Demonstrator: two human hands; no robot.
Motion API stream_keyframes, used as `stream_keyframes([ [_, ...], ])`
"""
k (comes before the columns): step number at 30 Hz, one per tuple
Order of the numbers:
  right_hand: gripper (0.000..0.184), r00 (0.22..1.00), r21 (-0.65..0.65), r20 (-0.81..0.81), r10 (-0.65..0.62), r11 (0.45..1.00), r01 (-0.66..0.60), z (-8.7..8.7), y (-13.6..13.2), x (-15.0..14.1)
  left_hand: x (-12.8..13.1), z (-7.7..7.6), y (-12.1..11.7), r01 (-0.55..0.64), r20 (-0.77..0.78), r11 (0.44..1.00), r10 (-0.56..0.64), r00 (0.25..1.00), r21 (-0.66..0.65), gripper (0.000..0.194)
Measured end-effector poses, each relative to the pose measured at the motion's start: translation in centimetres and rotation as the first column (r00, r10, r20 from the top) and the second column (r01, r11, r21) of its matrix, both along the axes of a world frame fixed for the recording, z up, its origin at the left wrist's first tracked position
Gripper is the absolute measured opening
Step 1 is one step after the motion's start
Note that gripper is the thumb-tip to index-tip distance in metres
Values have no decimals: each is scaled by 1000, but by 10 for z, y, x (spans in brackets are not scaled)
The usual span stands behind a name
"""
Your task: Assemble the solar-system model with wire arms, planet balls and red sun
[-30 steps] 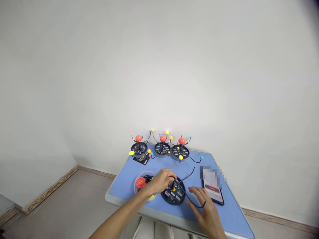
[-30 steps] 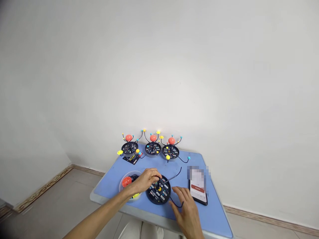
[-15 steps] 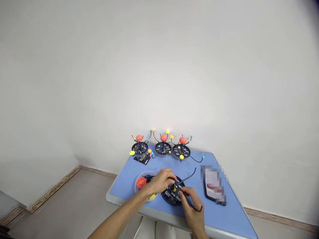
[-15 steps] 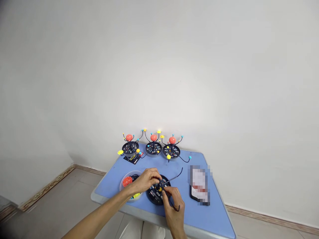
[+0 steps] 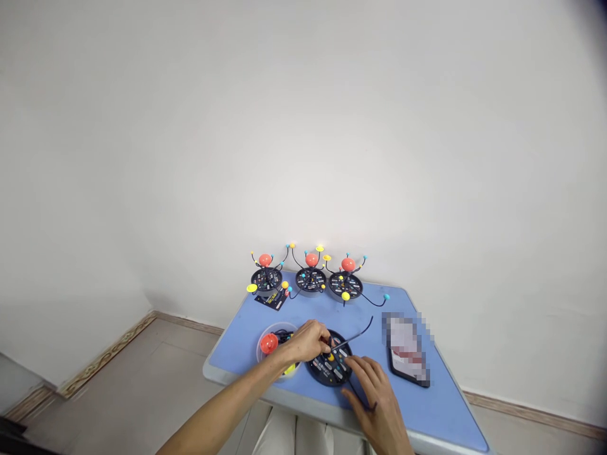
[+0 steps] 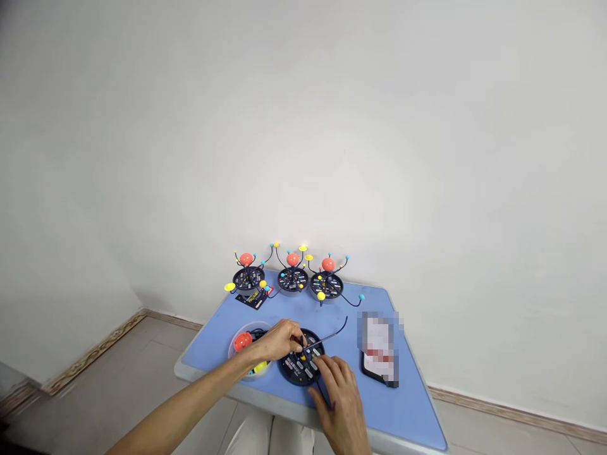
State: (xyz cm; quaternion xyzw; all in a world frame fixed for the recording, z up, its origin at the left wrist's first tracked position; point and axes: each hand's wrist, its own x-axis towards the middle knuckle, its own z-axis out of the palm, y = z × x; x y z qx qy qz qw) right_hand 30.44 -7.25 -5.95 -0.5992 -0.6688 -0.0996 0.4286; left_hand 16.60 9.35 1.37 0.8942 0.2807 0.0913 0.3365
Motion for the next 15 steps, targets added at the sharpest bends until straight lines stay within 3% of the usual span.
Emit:
stream_keyframes([
  [7, 56, 978, -39, 207, 19, 999, -12, -1, -21, 23, 0, -7, -2, -19, -54, 999, 20, 998, 31, 14],
  [15, 47, 981, 15, 187, -50, 999, 48, -13, -27, 29, 2, -7, -11, -112, -78, 989, 120, 990, 96, 12],
])
